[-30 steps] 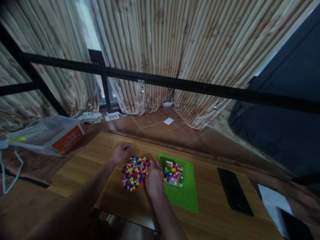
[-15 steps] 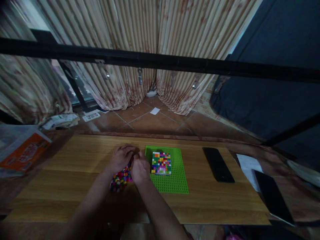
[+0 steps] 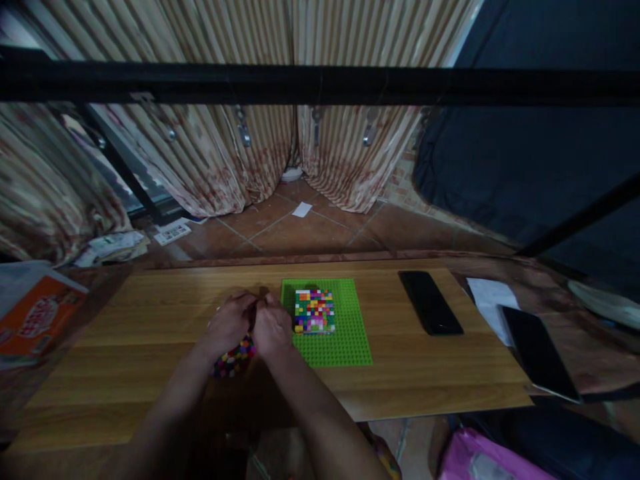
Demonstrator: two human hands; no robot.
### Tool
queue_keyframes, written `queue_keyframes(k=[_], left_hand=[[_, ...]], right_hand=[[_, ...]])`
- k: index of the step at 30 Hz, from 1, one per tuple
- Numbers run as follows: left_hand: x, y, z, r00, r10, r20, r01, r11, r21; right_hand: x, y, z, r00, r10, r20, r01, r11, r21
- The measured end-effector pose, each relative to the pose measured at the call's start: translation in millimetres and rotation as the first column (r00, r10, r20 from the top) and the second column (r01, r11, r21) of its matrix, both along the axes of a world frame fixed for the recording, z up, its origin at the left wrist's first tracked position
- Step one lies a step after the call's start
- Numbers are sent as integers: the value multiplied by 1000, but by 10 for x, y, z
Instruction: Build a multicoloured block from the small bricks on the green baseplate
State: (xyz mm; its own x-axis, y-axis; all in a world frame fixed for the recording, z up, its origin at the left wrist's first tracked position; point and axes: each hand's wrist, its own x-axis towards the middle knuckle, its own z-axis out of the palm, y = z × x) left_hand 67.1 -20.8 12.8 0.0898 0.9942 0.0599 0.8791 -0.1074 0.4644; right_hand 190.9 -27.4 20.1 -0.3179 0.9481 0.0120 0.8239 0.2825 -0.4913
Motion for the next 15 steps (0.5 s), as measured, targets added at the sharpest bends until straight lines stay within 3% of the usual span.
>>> queue_keyframes(k=[4, 8, 10, 11, 13, 15], left_hand=[[8, -7, 68, 999, 25, 45, -24, 999, -21], [41, -32, 205, 965, 79, 248, -88, 996, 25], [85, -70, 284, 894, 84, 439, -115, 992, 45], [113, -95, 319, 841, 67, 537, -107, 993, 43], [176, -150, 371, 728, 19, 685, -80, 995, 58], [236, -196, 393, 651, -10, 759, -64, 996, 68]], right_hand=[[7, -39, 46, 999, -5, -47, 6, 1000, 16], [68, -65, 100, 925, -64, -375, 101, 992, 81], [108, -67, 124, 785, -118, -608, 162, 987, 18], [125, -69, 134, 678, -165, -717, 175, 983, -60], [149, -75, 148, 410, -296, -863, 140, 955, -261], [163, -89, 158, 148, -416, -897, 45, 909, -414]])
